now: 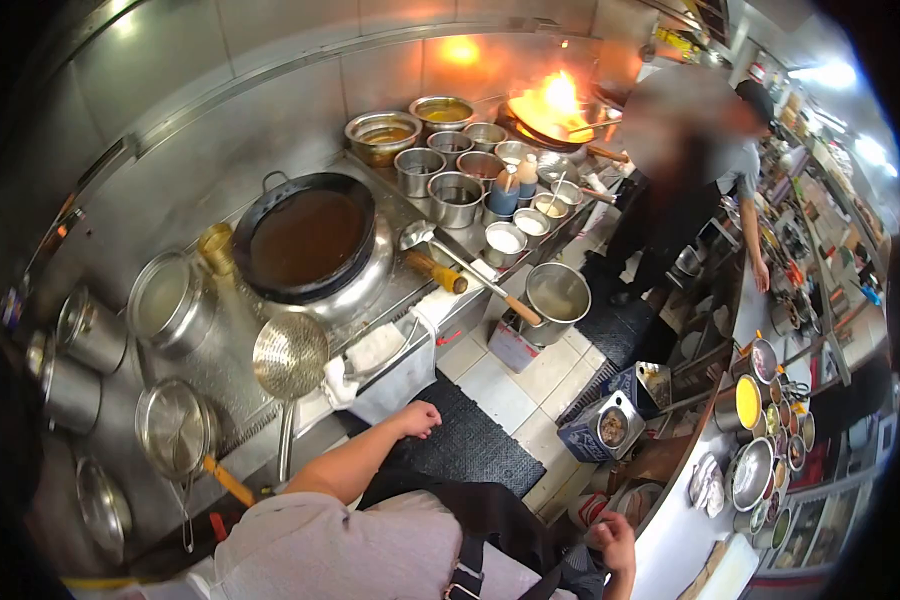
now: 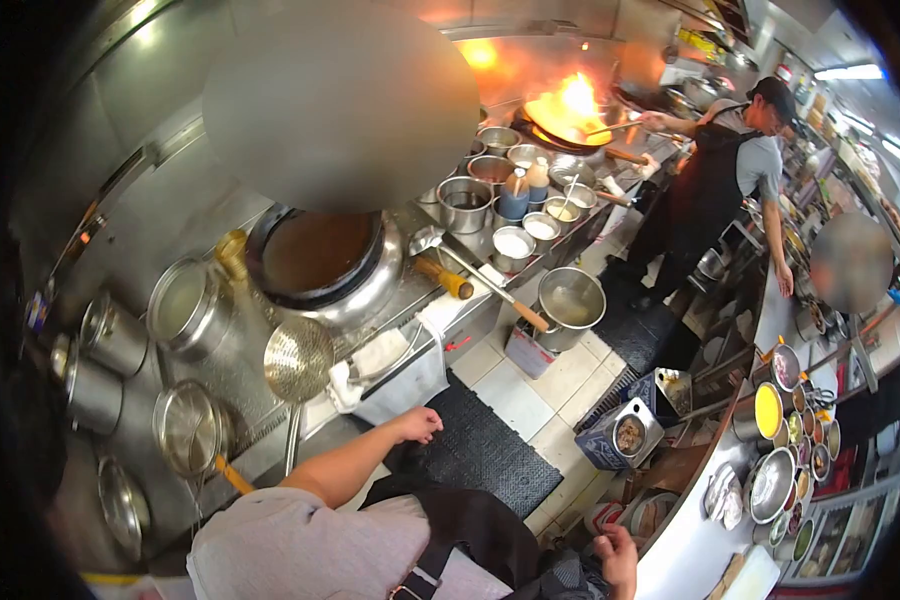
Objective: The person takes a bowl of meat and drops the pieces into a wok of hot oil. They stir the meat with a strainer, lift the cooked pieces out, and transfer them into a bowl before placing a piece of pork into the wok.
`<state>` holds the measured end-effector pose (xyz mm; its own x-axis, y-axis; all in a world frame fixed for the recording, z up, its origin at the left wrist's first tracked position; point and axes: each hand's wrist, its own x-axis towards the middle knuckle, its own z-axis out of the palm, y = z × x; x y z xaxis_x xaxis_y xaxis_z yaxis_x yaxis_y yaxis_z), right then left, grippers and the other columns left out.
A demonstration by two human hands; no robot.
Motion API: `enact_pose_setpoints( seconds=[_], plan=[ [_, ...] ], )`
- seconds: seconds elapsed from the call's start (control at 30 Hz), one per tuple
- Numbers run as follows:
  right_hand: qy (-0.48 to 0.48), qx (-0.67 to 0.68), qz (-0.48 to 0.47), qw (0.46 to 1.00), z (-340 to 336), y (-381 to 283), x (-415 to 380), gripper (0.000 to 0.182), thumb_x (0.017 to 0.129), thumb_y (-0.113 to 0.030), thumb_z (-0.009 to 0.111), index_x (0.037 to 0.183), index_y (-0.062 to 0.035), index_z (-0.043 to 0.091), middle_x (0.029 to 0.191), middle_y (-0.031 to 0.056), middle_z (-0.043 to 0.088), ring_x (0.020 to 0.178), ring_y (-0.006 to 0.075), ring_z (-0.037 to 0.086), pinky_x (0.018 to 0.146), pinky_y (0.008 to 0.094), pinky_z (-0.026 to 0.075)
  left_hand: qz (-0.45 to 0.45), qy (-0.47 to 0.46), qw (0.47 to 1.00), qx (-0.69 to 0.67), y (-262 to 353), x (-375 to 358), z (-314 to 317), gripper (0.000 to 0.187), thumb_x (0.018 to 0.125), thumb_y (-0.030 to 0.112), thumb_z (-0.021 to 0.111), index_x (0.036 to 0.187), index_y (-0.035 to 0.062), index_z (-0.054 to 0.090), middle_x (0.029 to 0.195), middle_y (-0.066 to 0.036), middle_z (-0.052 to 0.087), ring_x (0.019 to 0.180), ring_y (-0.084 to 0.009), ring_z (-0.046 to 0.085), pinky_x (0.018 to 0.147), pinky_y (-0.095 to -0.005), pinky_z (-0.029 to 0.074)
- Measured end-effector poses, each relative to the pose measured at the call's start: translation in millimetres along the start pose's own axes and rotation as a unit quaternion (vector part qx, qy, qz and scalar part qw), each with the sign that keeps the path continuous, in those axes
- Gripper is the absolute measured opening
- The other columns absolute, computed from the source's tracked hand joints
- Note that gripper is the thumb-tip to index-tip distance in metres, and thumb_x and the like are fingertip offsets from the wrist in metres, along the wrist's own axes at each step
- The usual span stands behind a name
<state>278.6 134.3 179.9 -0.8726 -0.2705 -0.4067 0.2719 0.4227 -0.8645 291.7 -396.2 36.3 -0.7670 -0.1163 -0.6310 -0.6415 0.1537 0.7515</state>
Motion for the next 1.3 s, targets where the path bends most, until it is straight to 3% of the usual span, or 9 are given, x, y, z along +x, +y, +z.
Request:
enact_pose_setpoints(
  seconds=[0.17, 0.37, 0.43, 0.5, 0.53, 0.6, 0.9, 1.07, 1.3],
  plan=[
    [-0.041, -0.036, 0.063, 0.997, 83.3, 64.2, 16.8, 0.025, 0.084, -0.014, 0.067, 0.105, -0.0013, 0.062, 0.079, 0.008, 0.066, 0.07, 0.0137, 0.06, 0.066, 0.0296, 0.05, 0.128, -0.187, 0.972, -0.068, 57.9, 11.1, -27.1, 0.012, 0.094, 0.012, 0.053, 0.098, 0.0018, 0.059, 0.079, -0.003, 0.059, 0.068, -0.0104, 0.058, 0.061, -0.0258, 0.05],
    [0.071, -0.132, 0.114, 0.982, 130.5, 211.3, -60.9, 0.031, 0.09, -0.028, 0.064, 0.108, -0.0024, 0.067, 0.102, 0.0124, 0.069, 0.099, 0.0205, 0.062, 0.089, 0.035, 0.048, 0.194, -0.257, 0.933, -0.163, 160.1, -28.5, -88.0, 0.012, 0.095, 0.015, 0.054, 0.097, 0.0046, 0.059, 0.076, -0.001, 0.058, 0.068, -0.0096, 0.058, 0.064, -0.026, 0.051],
    [0.132, -0.136, 0.204, 0.96, 149.4, 232.2, -100.9, 0.036, 0.09, -0.034, 0.062, 0.109, -0.0038, 0.067, 0.102, 0.0131, 0.069, 0.099, 0.0223, 0.062, 0.086, 0.0368, 0.049, 0.247, -0.251, 0.912, -0.21, 190.1, -32.9, -99.6, 0.011, 0.094, 0.015, 0.055, 0.096, 0.0046, 0.059, 0.076, -0.002, 0.059, 0.068, -0.0103, 0.058, 0.063, -0.0257, 0.05],
    [0.212, -0.137, 0.198, 0.947, 175.3, 230.4, -144.2, 0.015, 0.082, -0.013, 0.067, 0.092, -0.0028, 0.064, 0.074, 0.0061, 0.063, 0.068, 0.0154, 0.058, 0.062, 0.0316, 0.049, 0.319, -0.236, 0.891, -0.22, 231.1, -42.5, -105.9, 0.009, 0.093, 0.012, 0.056, 0.094, 0.0036, 0.059, 0.079, -0.004, 0.06, 0.069, -0.0114, 0.058, 0.062, -0.0262, 0.049],
    [0.251, 0.121, 0.3, 0.912, 180.4, 204.4, -150.6, 0.007, 0.083, -0.013, 0.062, 0.079, -0.0068, 0.062, 0.071, 0.0057, 0.061, 0.063, 0.0188, 0.058, 0.056, 0.0352, 0.047, 0.356, -0.234, 0.876, -0.226, 256.2, -57.1, -105.9, 0.008, 0.093, 0.01, 0.056, 0.093, 0.0029, 0.059, 0.082, -0.005, 0.061, 0.07, -0.012, 0.059, 0.062, -0.0269, 0.049],
    [0.246, 0.048, 0.315, 0.915, 202.5, 147.0, -180.3, 0.01, 0.089, -0.014, 0.049, 0.087, -0.0103, 0.058, 0.073, 0.0072, 0.063, 0.058, 0.0208, 0.06, 0.046, 0.0378, 0.045, 0.437, -0.257, 0.821, -0.262, 302.2, -78.8, -97.1, 0.006, 0.092, 0.006, 0.055, 0.092, 0.0019, 0.058, 0.086, -0.007, 0.06, 0.073, -0.0131, 0.059, 0.064, -0.0283, 0.049],
    [0.335, 0.179, 0.351, 0.856, 245.0, 132.1, -194.5, 0.028, 0.093, -0.026, 0.056, 0.114, -0.0089, 0.058, 0.093, 0.0071, 0.067, 0.073, 0.0177, 0.066, 0.057, 0.031, 0.052, 0.807, -0.339, 0.47, -0.114, 429.8, -239.0, -88.8, 0.01, 0.09, 0.013, 0.06, 0.091, 0.0043, 0.054, 0.083, -0.012, 0.056, 0.07, -0.0204, 0.053, 0.064, -0.035, 0.047],
    [0.376, 0.24, 0.3, 0.844, 295.7, 163.3, -229.1, 0.03, 0.093, -0.024, 0.057, 0.118, -0.0081, 0.056, 0.092, 0.0094, 0.066, 0.072, 0.0166, 0.065, 0.054, 0.0304, 0.05, 0.831, -0.375, 0.394, -0.116, 448.0, -269.8, -67.2, 0.007, 0.087, 0.013, 0.057, 0.093, 0.0103, 0.056, 0.078, -0.006, 0.048, 0.069, -0.0191, 0.042, 0.068, -0.0371, 0.042],
    [0.457, 0.387, 0.421, 0.681, 423.3, 214.2, -312.8, 0.024, 0.092, -0.022, 0.057, 0.112, -0.0096, 0.057, 0.09, 0.01, 0.065, 0.071, 0.0205, 0.064, 0.055, 0.0384, 0.051, 0.82, -0.443, 0.334, -0.139, 458.4, -275.8, -41.8, 0.021, 0.092, 0.025, 0.045, 0.097, 0.0247, 0.065, 0.078, 0.005, 0.046, 0.076, -0.0137, 0.04, 0.076, -0.0323, 0.034]
  ],
)
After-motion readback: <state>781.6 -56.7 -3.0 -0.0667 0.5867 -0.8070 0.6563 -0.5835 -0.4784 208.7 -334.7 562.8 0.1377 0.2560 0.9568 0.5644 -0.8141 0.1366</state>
